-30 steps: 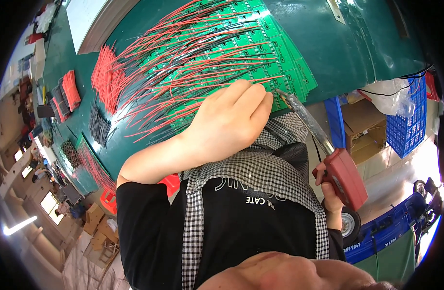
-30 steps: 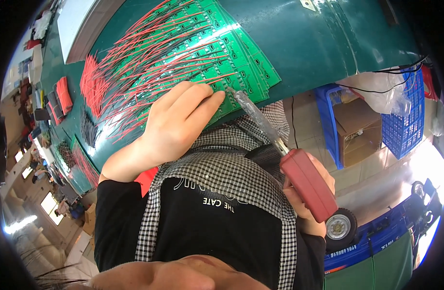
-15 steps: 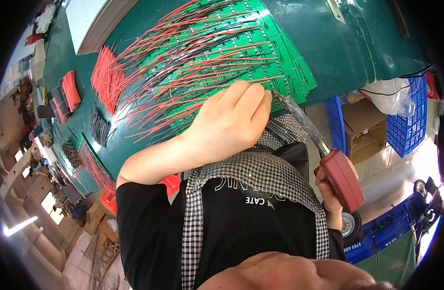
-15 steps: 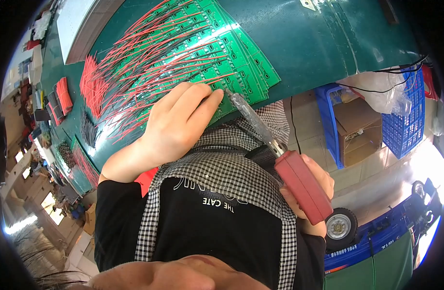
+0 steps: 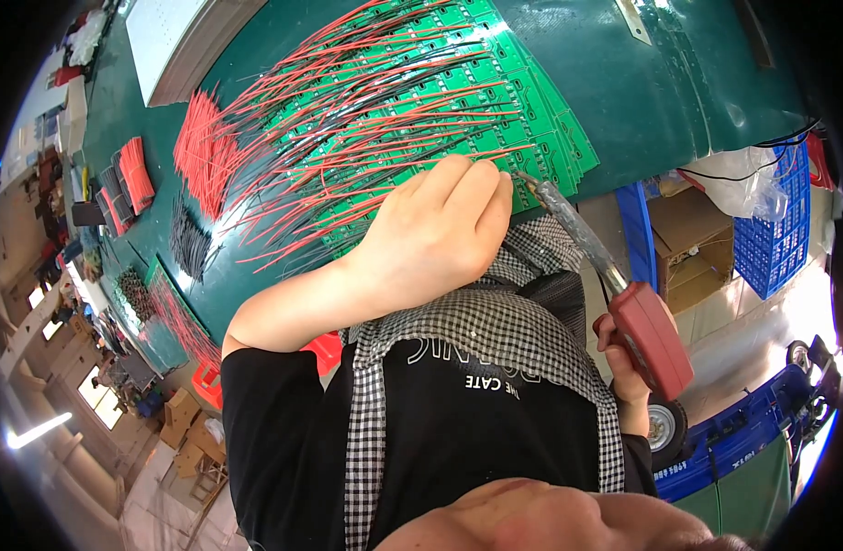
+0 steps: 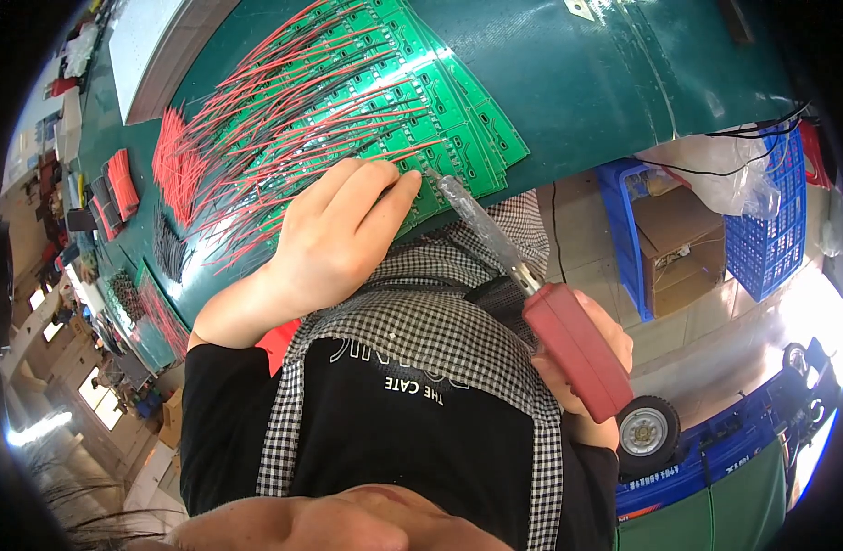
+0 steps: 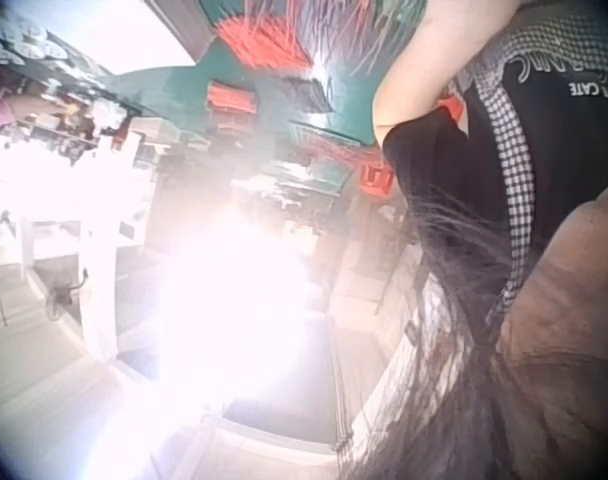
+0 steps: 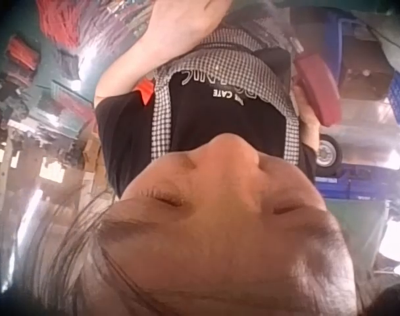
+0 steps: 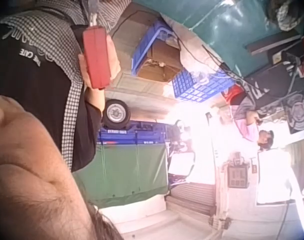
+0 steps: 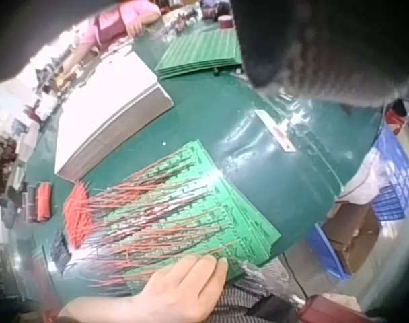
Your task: Soldering multiple sets of wires onto a series of circuit boards on a factory workbench.
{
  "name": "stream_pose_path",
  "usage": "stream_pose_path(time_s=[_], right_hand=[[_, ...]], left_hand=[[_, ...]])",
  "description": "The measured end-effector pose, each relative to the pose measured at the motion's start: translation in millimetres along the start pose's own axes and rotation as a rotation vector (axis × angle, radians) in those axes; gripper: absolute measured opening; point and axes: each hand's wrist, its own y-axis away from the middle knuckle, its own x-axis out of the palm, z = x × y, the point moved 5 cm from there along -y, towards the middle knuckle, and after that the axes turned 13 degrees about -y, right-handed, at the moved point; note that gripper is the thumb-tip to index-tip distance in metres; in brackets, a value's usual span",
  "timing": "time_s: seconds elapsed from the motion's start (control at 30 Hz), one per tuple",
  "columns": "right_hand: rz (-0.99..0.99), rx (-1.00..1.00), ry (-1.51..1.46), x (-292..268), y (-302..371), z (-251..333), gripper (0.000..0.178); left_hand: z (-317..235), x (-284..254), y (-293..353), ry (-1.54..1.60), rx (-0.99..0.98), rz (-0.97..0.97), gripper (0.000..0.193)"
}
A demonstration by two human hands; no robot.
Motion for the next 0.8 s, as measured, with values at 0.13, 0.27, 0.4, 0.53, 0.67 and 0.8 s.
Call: stream_pose_path(time_s=[0.13, 0.27, 0.4, 0.53, 0.67, 0.8], right_hand=[[0.044, -0.054, -0.062, -0.1, -3.4, 3.8, 0.058], [-0.001, -0.061, -0.011, -2.7, -0.8, 5.1, 0.058], [-0.041, 0.052, -0.194, 0.7, -6.8, 11.0, 0.063], [-0.075, 0.161, -0.481, 10.9, -12.8, 17.0, 0.072], [-0.123, 0.159, -0.527, 11.7, -12.5, 16.9, 0.075], [-0.090, 0.164, -0.523, 9.0, -12.4, 14.3, 0.075]], left_hand=[[-2.0, -0.7, -2.0, -0.026, 0.015, -0.040, 0.031], [-3.2, -1.1, -3.0, -0.051, 0.022, -0.027, 0.031], [-2.7, -1.0, -2.3, -0.055, 0.018, -0.010, 0.031], [-1.6, -1.6, -2.1, -0.049, 0.013, -0.005, 0.030], [-0.7, 0.5, -2.2, -0.027, -0.033, -0.038, 0.027], [2.5, 1.4, -7.9, 0.075, -0.103, -0.079, 0.026]])
